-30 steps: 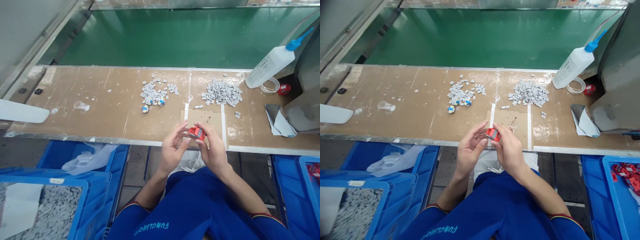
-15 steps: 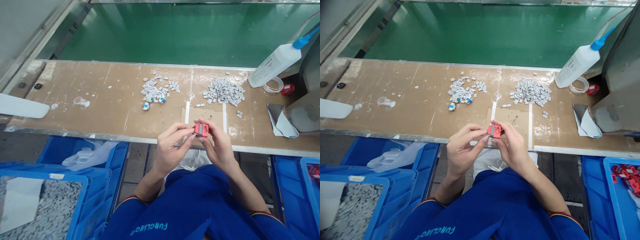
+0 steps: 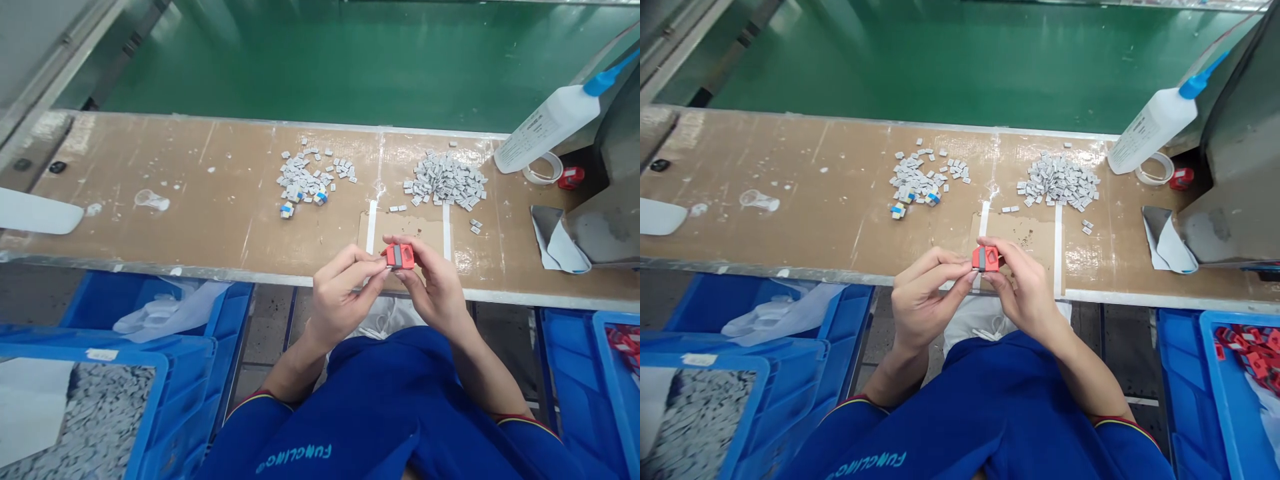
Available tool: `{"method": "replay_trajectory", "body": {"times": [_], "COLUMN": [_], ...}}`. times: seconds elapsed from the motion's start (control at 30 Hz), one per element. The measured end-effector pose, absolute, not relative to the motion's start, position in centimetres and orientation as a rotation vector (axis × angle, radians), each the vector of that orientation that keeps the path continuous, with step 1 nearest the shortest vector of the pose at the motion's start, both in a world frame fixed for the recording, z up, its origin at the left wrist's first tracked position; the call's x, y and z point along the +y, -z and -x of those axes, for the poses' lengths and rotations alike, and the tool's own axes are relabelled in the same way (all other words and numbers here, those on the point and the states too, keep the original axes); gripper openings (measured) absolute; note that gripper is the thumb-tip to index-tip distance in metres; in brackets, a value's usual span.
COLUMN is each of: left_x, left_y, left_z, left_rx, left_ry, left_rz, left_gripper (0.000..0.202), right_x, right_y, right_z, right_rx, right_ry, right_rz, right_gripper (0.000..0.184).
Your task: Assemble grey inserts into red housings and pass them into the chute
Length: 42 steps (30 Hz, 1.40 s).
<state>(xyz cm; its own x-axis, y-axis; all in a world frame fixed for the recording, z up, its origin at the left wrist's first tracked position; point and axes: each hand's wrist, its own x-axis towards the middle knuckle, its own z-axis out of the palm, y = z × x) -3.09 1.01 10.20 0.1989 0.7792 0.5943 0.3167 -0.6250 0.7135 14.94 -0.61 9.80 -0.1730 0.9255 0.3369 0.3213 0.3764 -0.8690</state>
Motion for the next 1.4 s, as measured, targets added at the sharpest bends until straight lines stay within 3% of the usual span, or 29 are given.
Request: {"method": "replay_trajectory", "body": {"times": [1.1,1.4], "left_x": [-0.7,-1.0], "left_y": [-9.1,-9.6], "left_z": [3.4,3.1], "left_rx": [1.013,0.993], "left_ry": [-1.525,-1.436], "left_rz": [-1.890,-1.937], "left_gripper": [0.019,0.023], "right_x": [-1.2,-1.9], "right_y": [-10.6,-10.0], "right_z": [-14.8,-15.8], "right_rx": [-1.879,-1.854], "right_ry": [-0.573,-0.682], "right_rz": [1.010,1.044], "right_gripper": [0.032,0.035]}}
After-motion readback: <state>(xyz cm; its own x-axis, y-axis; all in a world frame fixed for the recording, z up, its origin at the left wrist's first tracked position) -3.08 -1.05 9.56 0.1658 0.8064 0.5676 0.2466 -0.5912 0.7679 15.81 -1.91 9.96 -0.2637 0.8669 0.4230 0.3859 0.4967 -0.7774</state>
